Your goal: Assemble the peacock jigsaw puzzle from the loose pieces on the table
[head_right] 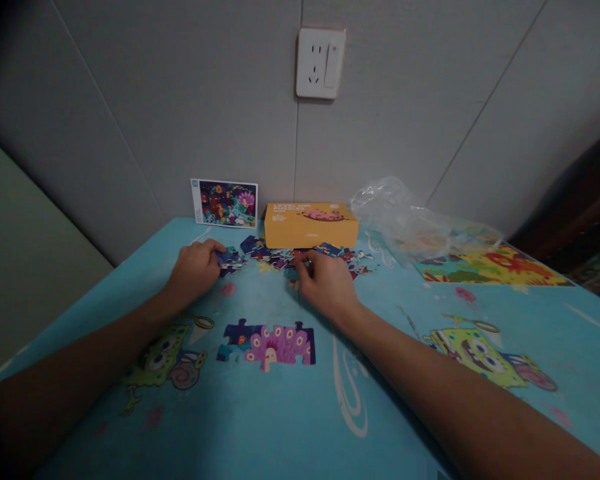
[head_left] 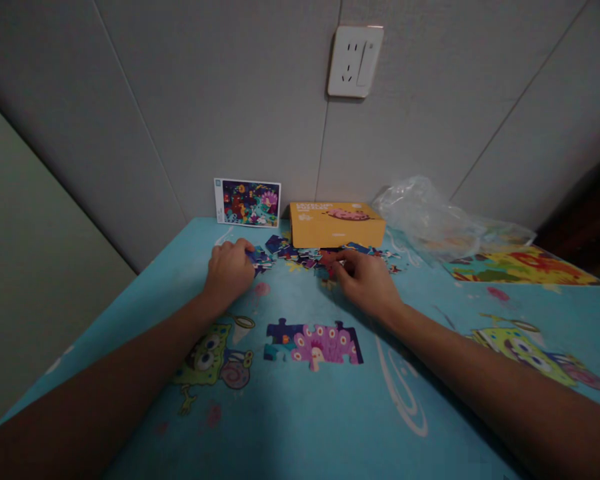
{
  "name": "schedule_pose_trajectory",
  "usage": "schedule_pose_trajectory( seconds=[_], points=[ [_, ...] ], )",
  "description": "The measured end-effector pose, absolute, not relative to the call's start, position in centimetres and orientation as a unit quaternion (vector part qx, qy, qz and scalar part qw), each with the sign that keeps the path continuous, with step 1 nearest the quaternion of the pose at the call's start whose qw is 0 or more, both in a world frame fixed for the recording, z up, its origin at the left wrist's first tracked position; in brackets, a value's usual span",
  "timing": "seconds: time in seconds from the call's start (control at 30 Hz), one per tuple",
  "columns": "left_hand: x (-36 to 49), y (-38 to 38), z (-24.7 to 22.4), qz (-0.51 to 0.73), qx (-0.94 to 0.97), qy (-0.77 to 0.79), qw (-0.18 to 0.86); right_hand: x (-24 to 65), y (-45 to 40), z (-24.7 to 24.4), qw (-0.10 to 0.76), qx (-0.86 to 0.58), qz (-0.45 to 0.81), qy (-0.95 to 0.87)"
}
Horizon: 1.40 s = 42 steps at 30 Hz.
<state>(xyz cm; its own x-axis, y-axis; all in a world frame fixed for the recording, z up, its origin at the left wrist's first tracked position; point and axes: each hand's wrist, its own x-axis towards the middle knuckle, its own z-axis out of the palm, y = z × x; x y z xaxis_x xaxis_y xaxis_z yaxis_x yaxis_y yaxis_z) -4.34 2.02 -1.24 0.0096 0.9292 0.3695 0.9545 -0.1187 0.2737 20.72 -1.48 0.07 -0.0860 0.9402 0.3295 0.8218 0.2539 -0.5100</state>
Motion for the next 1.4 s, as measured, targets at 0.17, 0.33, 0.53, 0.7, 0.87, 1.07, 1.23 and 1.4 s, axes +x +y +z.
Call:
schedule_pose_trajectory(
  seconds=[0.17,0.33,0.53,0.7,0.87,1.07,1.23,1.4],
  points=[
    [-3.7,1.5,-1.6,-0.174,-0.709,-0.682,0.041,20.9,-1.4,-0.1,0.254,-0.613,0.058,-0.746],
    [-3.6,1.2,-1.4,-0.154,-0.763,-0.625,0.052,20.8,-1.4,-0.1,0.186,-0.637,0.014,-0.748],
    [-3.7,1.2,-1.6,-0.186,-0.785,-0.589,0.039,20.8,-1.6,0.0,0.161,-0.648,0.0,-0.744],
    [-3.3,0.9,-1.5,-0.203,-0.784,-0.586,0.025,20.8,-1.5,-0.2,0.136,-0.648,-0.01,-0.75],
    [-3.2,0.8,-1.5,-0.213,-0.774,-0.596,0.016,20.7,-1.4,-0.1,0.118,-0.641,0.004,-0.759],
    [-3.2,0.9,-1.9,-0.23,-0.776,-0.587,0.015,21.1,-1.1,0.0,0.128,-0.623,0.032,-0.771],
    [-3.2,0.9,-2.1,-0.22,-0.759,-0.612,0.031,21.0,-1.2,0.1,0.149,-0.612,0.071,-0.773],
    [-3.3,1.1,-2.2,-0.228,-0.766,-0.601,0.017,21.1,-1.2,-0.3,0.171,-0.622,0.12,-0.755]
  ],
)
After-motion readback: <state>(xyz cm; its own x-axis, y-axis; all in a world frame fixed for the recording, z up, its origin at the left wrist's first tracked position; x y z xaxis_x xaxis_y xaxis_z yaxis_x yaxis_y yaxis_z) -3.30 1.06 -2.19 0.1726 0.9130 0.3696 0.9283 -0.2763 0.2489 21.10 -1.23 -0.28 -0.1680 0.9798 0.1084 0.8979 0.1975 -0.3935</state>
